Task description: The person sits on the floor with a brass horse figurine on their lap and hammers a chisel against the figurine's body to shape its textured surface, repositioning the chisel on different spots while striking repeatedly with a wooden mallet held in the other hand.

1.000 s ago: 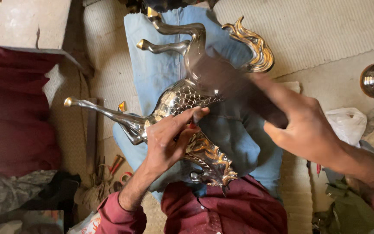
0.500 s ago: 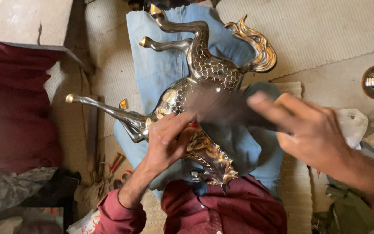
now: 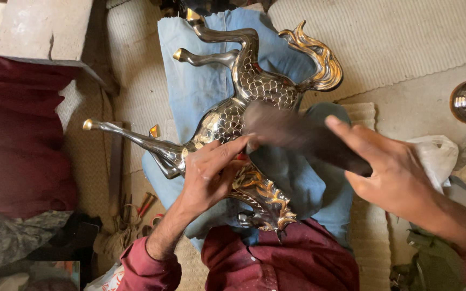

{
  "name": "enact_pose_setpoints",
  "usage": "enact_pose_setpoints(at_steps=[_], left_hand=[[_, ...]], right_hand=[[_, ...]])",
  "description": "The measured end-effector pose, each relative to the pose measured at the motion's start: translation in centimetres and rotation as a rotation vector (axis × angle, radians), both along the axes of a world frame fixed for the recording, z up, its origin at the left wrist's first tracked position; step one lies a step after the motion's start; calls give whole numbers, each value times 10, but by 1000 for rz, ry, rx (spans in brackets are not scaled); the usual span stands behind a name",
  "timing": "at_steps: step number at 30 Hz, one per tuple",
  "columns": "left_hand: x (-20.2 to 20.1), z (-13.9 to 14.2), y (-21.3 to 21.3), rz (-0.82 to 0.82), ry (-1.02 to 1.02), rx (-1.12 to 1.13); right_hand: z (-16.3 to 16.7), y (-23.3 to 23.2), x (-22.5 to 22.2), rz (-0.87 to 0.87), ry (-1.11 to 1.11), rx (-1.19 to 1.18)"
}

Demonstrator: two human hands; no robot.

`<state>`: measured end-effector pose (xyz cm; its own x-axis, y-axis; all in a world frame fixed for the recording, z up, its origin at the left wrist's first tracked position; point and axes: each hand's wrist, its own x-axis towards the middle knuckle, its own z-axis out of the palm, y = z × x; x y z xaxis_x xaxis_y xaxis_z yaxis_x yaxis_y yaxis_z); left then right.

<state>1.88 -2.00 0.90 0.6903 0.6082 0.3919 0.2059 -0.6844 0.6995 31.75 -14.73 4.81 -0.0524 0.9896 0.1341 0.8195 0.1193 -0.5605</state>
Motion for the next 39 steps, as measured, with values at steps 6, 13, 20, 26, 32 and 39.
enact_pose_setpoints(at_steps=[6, 13, 20, 26, 32, 39], left_hand=[[0, 3, 0, -34, -21, -65], [-1, 1, 1, -20, 33, -15], [0, 4, 4, -36, 69, -3], [-3, 8, 9, -98, 43, -89], [-13, -1, -3, 59, -272, -485], [-18, -13, -4, 114, -178, -460]], right_hand=[[3, -2, -1, -30, -315, -131], [-4, -7, 1, -37, -40, 16], [-5, -13, -3, -96, -213, -113], [-28, -23, -3, -127, -102, -88], [-105, -55, -27, -401, 341, 161], [-168, -79, -53, -695, 628, 187]])
